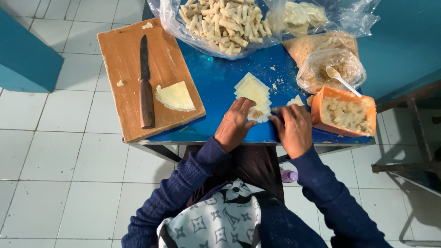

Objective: The person tears thin white wafer pieces and stacks them in an overlapping zigzag row on the table, then spoons brown filling from a plastic bag onto the stacked pieces and presses the filled pieces together, placing finished pieces into an orange container.

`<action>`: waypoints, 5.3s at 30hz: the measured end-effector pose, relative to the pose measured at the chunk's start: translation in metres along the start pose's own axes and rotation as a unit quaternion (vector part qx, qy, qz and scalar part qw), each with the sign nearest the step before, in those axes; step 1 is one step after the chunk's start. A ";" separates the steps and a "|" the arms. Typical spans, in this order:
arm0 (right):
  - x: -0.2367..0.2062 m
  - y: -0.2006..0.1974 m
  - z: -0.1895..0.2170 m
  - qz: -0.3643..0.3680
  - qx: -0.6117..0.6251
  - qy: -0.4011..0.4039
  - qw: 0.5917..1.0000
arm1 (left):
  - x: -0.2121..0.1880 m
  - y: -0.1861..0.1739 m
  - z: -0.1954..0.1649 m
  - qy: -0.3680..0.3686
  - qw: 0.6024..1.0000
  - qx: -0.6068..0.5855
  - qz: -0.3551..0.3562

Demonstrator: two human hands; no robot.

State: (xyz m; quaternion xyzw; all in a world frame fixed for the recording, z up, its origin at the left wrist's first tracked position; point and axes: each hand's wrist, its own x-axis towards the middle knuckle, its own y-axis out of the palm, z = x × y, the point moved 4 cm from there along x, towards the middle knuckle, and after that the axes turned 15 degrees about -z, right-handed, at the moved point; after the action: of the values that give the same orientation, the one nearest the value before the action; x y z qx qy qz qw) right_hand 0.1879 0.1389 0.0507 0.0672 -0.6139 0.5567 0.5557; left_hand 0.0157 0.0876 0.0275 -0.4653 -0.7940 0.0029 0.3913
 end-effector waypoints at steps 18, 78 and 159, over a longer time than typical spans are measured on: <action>0.004 0.006 0.012 0.042 0.095 0.006 0.995 | -0.001 -0.001 0.000 0.007 1.000 -0.007 -0.004; 0.033 0.032 0.004 0.031 -0.004 -0.114 0.993 | 0.037 0.002 0.021 0.000 1.000 -0.018 0.017; 0.142 -0.035 -0.112 0.111 0.115 0.062 0.985 | 0.010 -0.033 -0.066 0.096 0.989 0.111 0.012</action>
State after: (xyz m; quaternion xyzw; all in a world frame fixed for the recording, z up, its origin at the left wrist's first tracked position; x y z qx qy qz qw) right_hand 0.2276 0.2869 0.1534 0.0272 -0.5139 0.6849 0.5158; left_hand 0.0303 0.0530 0.0917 -0.4264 -0.7418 0.0513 0.5151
